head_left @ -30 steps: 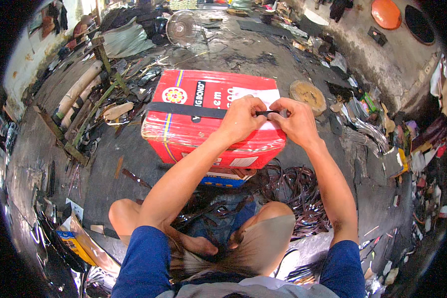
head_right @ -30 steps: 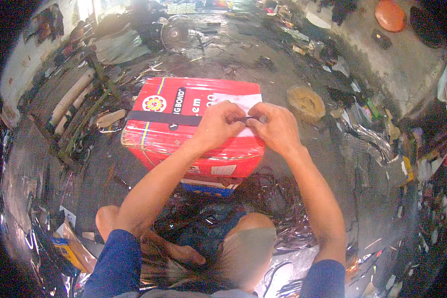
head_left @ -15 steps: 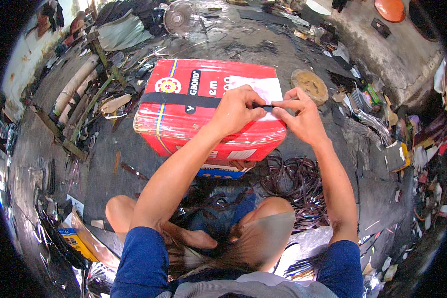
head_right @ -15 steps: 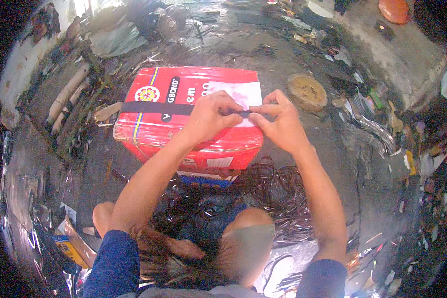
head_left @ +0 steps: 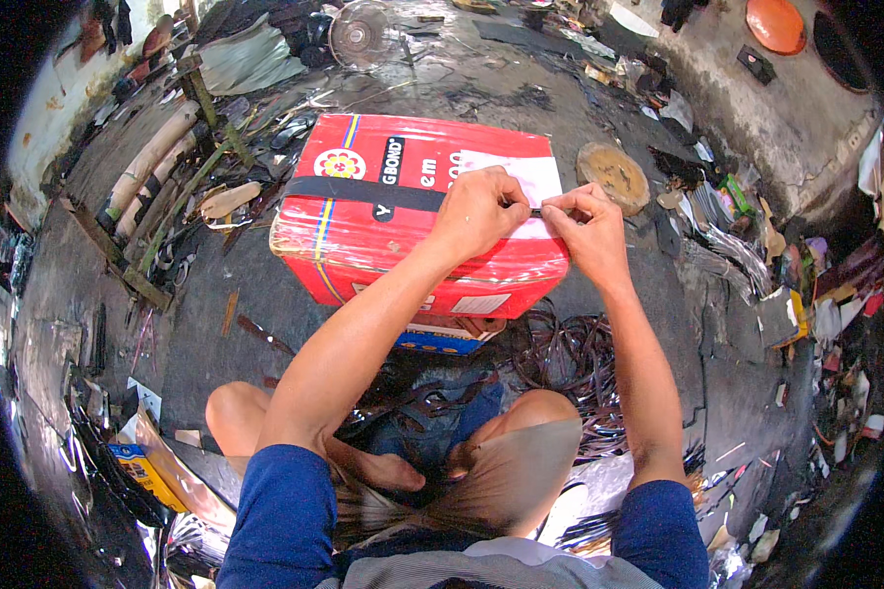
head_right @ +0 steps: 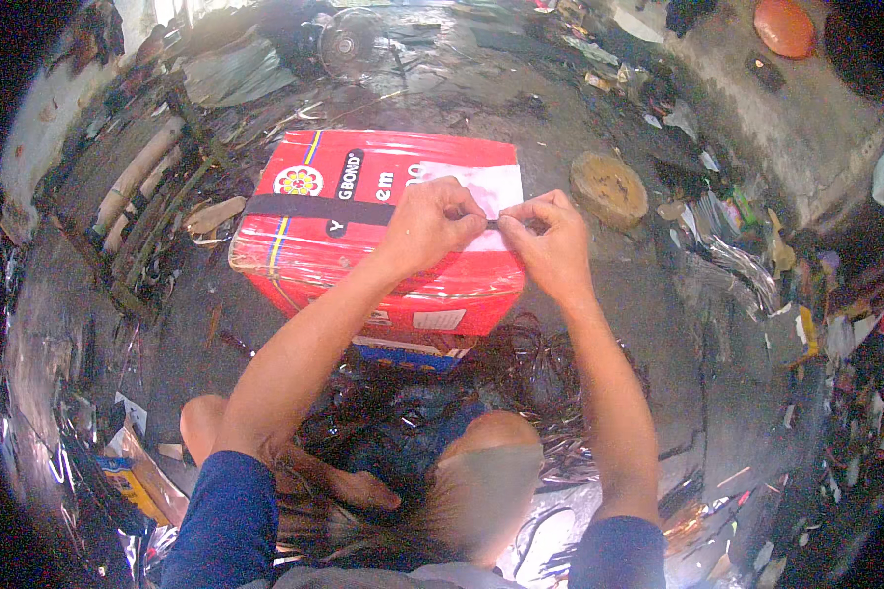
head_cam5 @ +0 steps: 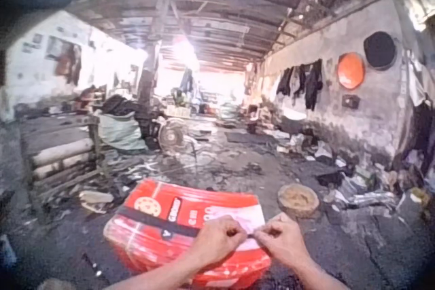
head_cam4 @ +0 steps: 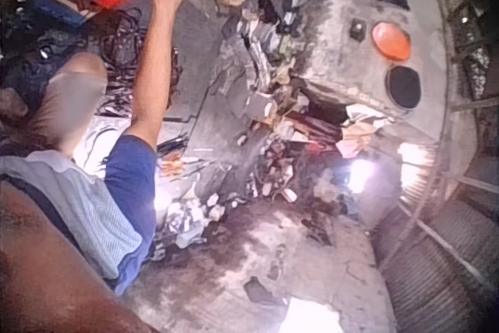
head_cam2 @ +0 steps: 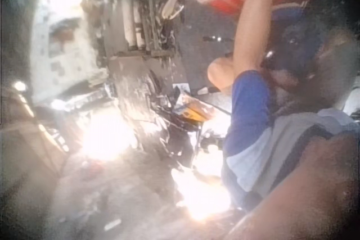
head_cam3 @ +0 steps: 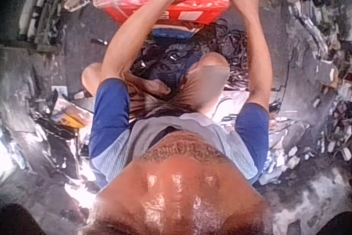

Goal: The person sits on the floor and repeatedly cuts short strips from a long black rubber strap using a small knife. The person holds the strap against a red box and cuts pieces one by one, dropping them onto a pile on the floor.

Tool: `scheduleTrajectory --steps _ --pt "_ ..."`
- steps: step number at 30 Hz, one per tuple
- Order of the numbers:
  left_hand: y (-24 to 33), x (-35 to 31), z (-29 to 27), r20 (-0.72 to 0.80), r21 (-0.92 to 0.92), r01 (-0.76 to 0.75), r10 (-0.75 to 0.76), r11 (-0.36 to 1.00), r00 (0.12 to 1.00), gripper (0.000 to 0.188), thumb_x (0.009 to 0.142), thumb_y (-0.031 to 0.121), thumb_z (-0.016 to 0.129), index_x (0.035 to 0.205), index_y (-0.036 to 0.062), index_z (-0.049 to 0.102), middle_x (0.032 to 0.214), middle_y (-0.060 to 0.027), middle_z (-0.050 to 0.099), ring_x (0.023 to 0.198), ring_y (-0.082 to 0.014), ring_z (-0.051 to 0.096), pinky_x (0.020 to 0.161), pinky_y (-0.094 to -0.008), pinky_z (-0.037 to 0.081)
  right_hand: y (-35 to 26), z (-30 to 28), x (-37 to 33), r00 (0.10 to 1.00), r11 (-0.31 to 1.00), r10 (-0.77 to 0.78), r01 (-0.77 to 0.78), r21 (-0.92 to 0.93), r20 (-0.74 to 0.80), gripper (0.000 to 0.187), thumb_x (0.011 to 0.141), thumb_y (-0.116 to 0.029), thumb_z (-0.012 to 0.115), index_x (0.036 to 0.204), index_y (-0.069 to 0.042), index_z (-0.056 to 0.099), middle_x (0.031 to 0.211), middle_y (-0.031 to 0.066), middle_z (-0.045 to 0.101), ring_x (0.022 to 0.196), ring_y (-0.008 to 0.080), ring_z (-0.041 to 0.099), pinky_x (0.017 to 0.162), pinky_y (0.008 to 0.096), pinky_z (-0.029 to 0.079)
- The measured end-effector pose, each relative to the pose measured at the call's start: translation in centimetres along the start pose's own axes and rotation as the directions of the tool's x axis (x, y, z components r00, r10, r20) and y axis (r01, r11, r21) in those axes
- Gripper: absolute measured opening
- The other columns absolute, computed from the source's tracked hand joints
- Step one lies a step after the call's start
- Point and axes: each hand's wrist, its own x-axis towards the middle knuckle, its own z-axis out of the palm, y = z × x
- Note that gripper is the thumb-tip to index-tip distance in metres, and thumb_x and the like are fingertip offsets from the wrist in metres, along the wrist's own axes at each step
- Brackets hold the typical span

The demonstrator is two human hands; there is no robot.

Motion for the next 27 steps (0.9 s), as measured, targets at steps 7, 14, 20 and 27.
scheduleTrajectory --steps 7,14,20,27 --pt "1.8 2.1 -0.6 0.167 0.242 0.016 -0.057 0.970 0.984 0.016 0.074 0.016 0.069 0.077 0.0017 0.073 0.082 -0.0210 0.070 0.079 -0.0380 0.070 0.074 -0.0453 0.055 0.6 1.2 0.5 0.895 0.741 0.409 -0.439 0.508 0.177 0.028 0.077 -0.001 0.070 0.101 -0.010 0.057 0.080 -0.0038 0.055 0.067 0.0073 0.053 0.058 0.0242 0.043" --pt "1.0 3.1 -1.4 0.271 0.113 -0.183 0.147 0.977 0.951 0.015 0.074 0.017 0.070 0.078 0.0034 0.075 0.078 -0.0179 0.070 0.073 -0.0335 0.069 0.070 -0.0418 0.054 -0.6 0.8 -0.5 0.867 0.730 0.485 -0.472 0.495 0.113 0.026 0.092 -0.027 0.072 0.089 -0.006 0.057 0.073 -0.0009 0.058 0.061 0.0067 0.051 0.052 0.0251 0.039" --pt "0.8 2.1 0.3 0.176 -0.064 -0.148 0.157 0.987 0.972 0.013 0.078 0.015 0.073 0.083 0.0024 0.075 0.079 -0.0127 0.068 0.070 -0.0233 0.067 0.064 -0.0348 0.052 2.3 1.8 -1.4 0.947 0.870 0.322 -0.293 0.396 -0.007 0.028 0.100 -0.034 0.063 0.084 -0.011 0.057 0.065 -0.0044 0.050 0.050 0.0048 0.042 0.042 0.0245 0.032" --pt "1.1 2.5 2.2 0.119 -0.197 -0.153 0.178 0.968 0.977 0.009 0.078 0.010 0.074 0.081 0.0019 0.075 0.077 -0.0082 0.068 0.070 -0.0162 0.067 0.063 -0.0313 0.052 2.4 1.1 -3.2 0.672 -0.079 0.510 -0.585 0.807 0.537 0.025 0.101 -0.038 0.060 0.093 -0.015 0.055 0.073 -0.0041 0.054 0.046 0.0064 0.041 0.036 0.0244 0.033"
